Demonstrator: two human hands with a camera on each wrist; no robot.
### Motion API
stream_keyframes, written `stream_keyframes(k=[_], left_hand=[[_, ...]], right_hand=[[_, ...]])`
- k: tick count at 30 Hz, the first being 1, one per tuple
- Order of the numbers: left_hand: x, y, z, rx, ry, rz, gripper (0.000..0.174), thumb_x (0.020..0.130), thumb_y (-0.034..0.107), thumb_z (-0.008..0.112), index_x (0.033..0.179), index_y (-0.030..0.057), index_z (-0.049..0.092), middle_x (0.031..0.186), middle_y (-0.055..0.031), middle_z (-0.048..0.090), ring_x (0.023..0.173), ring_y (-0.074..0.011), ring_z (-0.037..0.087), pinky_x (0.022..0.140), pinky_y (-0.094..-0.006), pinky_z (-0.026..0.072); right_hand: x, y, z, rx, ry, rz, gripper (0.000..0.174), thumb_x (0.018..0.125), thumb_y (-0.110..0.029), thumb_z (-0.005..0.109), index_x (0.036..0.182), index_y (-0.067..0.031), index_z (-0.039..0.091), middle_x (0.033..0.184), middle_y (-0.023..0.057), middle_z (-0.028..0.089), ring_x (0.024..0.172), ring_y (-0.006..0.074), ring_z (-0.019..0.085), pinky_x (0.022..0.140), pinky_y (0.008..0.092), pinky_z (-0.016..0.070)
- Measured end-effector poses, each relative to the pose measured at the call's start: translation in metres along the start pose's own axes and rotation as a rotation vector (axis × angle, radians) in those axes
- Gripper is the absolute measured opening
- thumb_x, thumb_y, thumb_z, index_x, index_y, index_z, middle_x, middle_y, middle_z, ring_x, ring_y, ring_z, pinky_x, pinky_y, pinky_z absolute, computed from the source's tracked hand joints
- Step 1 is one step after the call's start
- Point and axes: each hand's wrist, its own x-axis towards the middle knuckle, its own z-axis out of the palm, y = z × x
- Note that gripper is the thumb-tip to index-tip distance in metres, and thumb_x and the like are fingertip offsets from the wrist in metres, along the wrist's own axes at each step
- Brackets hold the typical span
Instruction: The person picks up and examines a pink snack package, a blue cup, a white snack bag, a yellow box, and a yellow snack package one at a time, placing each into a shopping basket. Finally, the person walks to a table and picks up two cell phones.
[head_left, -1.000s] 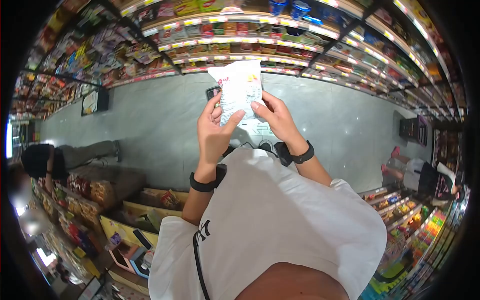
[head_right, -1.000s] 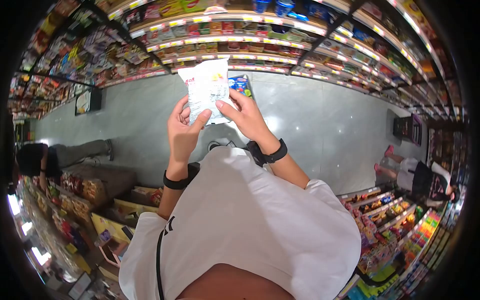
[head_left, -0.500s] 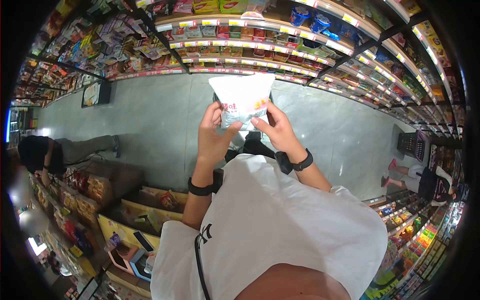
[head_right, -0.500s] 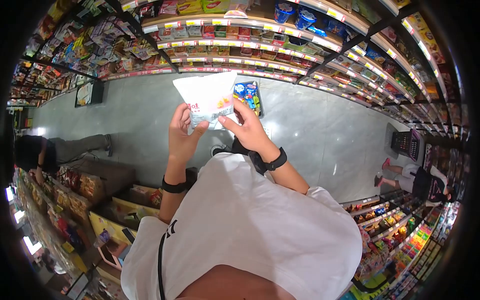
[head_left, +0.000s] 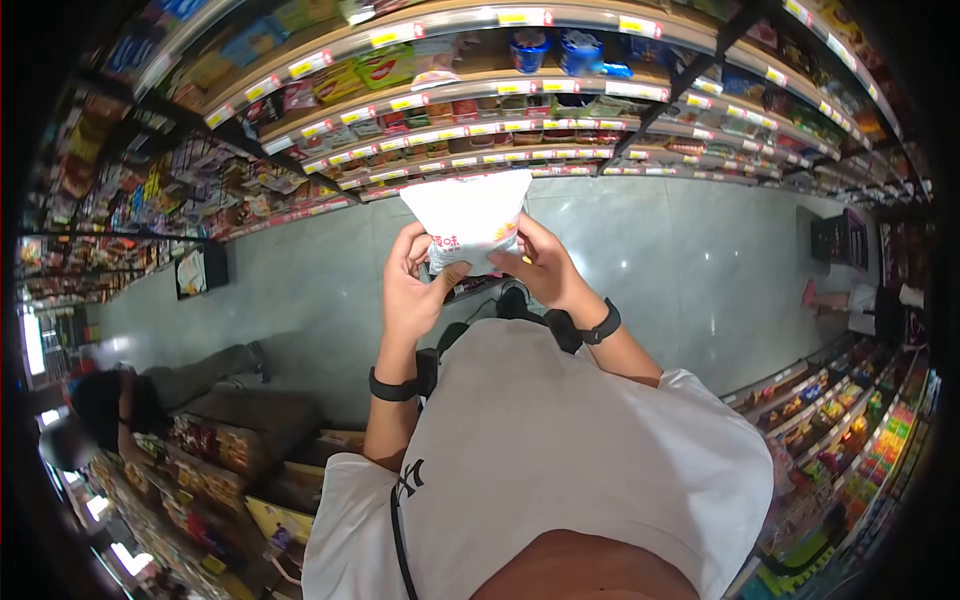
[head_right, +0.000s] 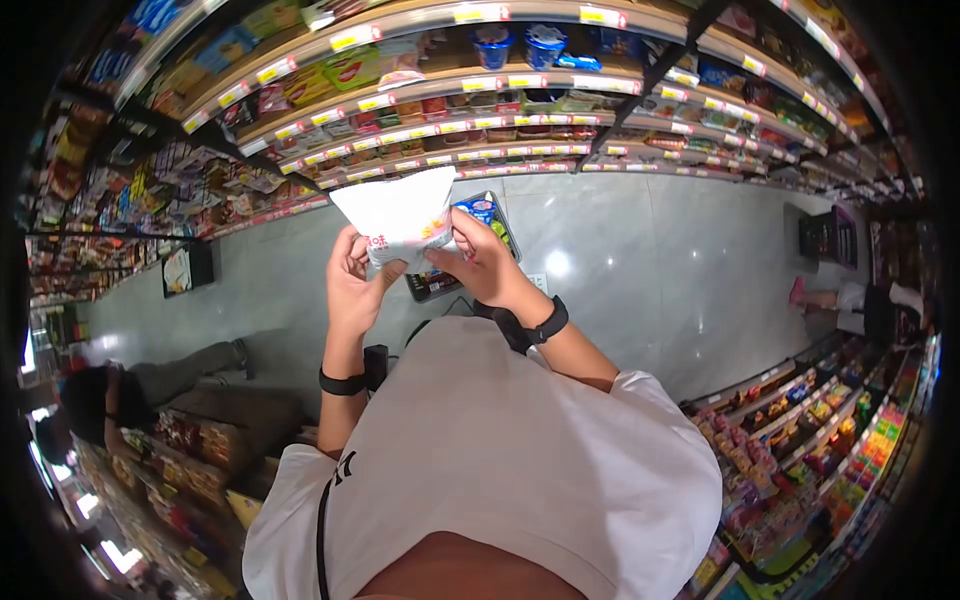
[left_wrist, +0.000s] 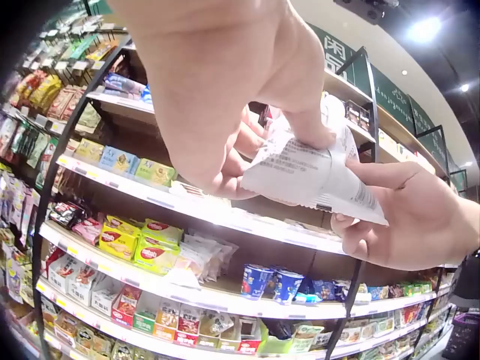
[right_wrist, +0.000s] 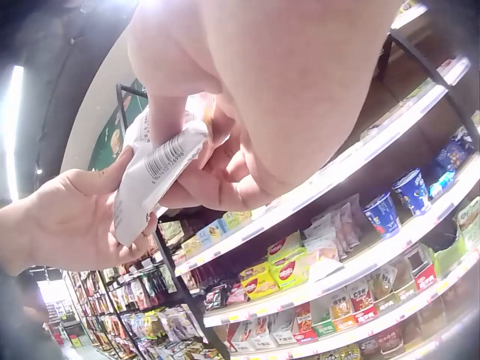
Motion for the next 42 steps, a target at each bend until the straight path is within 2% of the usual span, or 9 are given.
stream_keyframes(k=[3, 10, 16, 22, 25, 31, 34, 37, 42], left_hand=[[0.014, -0.008, 0.008, -0.02, -0.028, -0.037, 0.058, 0.079, 0.0, 0.083, 0.128, -0.0013, 0.051, 0.107, -0.009, 0.072, 0.102, -0.014, 0.065, 0.093, -0.0286, 0.047], [0.044, -0.01, 0.016, -0.051, -0.111, -0.072, 0.056, 0.08, -0.001, 0.082, 0.126, -0.0018, 0.052, 0.105, -0.0097, 0.073, 0.098, -0.0136, 0.067, 0.089, -0.0281, 0.05], [0.062, -0.004, -0.001, -0.018, -0.161, -0.041, 0.052, 0.08, -0.002, 0.082, 0.124, -0.0019, 0.053, 0.106, -0.0115, 0.074, 0.097, -0.0147, 0.069, 0.086, -0.0289, 0.053], [0.067, 0.007, -0.006, -0.033, -0.108, -0.033, 0.055, 0.08, 0.003, 0.084, 0.125, -0.0019, 0.052, 0.103, -0.0101, 0.074, 0.097, -0.0141, 0.069, 0.087, -0.0283, 0.0535], [0.062, 0.009, -0.002, -0.093, -0.103, -0.016, 0.05, 0.083, 0.01, 0.083, 0.122, -0.0017, 0.055, 0.096, -0.0064, 0.073, 0.087, -0.0095, 0.067, 0.077, -0.0231, 0.052], [0.054, -0.022, -0.018, 0.189, -0.229, -0.131, 0.022, 0.09, 0.016, 0.077, 0.099, 0.0024, 0.063, 0.09, -0.0032, 0.069, 0.079, -0.0077, 0.063, 0.072, -0.024, 0.0464], [0.052, -0.019, -0.01, 0.253, -0.218, -0.06, 0.019, 0.09, 0.017, 0.076, 0.09, 0.0044, 0.062, 0.083, -0.0005, 0.067, 0.075, -0.0064, 0.061, 0.071, -0.0227, 0.0441], [0.051, -0.02, 0.002, 0.191, -0.139, 0.029, 0.02, 0.088, 0.016, 0.077, 0.082, 0.0044, 0.062, 0.069, 0.0043, 0.063, 0.061, 0.0006, 0.047, 0.056, -0.0182, 0.0344], [0.047, -0.026, 0.009, 0.192, -0.099, 0.031, 0.02, 0.088, 0.015, 0.076, 0.081, 0.0041, 0.061, 0.066, 0.0074, 0.052, 0.061, 0.0, 0.04, 0.055, -0.0189, 0.0297]], right_hand=[[-0.001, 0.001, -0.019, -0.014, -0.032, 0.061, 0.041, 0.095, -0.003, 0.063, 0.134, -0.001, 0.052, 0.119, 0.0022, 0.06, 0.107, 0.0099, 0.056, 0.089, 0.0269, 0.0483], [0.003, -0.007, -0.03, -0.014, 0.064, 0.081, 0.039, 0.096, -0.007, 0.064, 0.133, -0.0014, 0.052, 0.117, 0.0036, 0.061, 0.107, 0.0117, 0.059, 0.09, 0.0281, 0.0494], [0.018, 0.003, -0.012, 0.085, 0.134, -0.069, 0.048, 0.097, -0.006, 0.062, 0.141, 0.0004, 0.044, 0.126, 0.0089, 0.062, 0.109, 0.0125, 0.062, 0.092, 0.0299, 0.0513], [0.029, -0.01, 0.003, 0.313, 0.168, 0.059, 0.051, 0.097, -0.004, 0.059, 0.145, 0.0017, 0.04, 0.128, 0.0096, 0.06, 0.113, 0.0137, 0.06, 0.097, 0.0303, 0.0497], [0.028, -0.002, 0.0, 0.262, 0.222, 0.066, 0.053, 0.098, -0.003, 0.058, 0.146, 0.0022, 0.038, 0.13, 0.0098, 0.059, 0.115, 0.0139, 0.06, 0.098, 0.031, 0.0492], [0.02, 0.008, -0.013, 0.242, 0.287, -0.04, 0.053, 0.099, -0.004, 0.058, 0.146, 0.0042, 0.037, 0.132, 0.0102, 0.057, 0.117, 0.0138, 0.057, 0.101, 0.0303, 0.0472], [0.014, 0.01, -0.02, 0.206, 0.254, -0.02, 0.05, 0.1, -0.006, 0.058, 0.145, 0.004, 0.039, 0.132, 0.0099, 0.056, 0.119, 0.0134, 0.055, 0.102, 0.0298, 0.0461], [0.01, 0.007, -0.021, 0.19, 0.259, -0.006, 0.047, 0.101, -0.007, 0.057, 0.144, 0.004, 0.041, 0.132, 0.009, 0.056, 0.119, 0.0131, 0.055, 0.102, 0.03, 0.0456], [0.008, 0.006, -0.026, 0.183, 0.231, -0.006, 0.048, 0.101, -0.009, 0.057, 0.144, 0.0039, 0.041, 0.132, 0.0087, 0.056, 0.118, 0.013, 0.055, 0.103, 0.0302, 0.0444]])
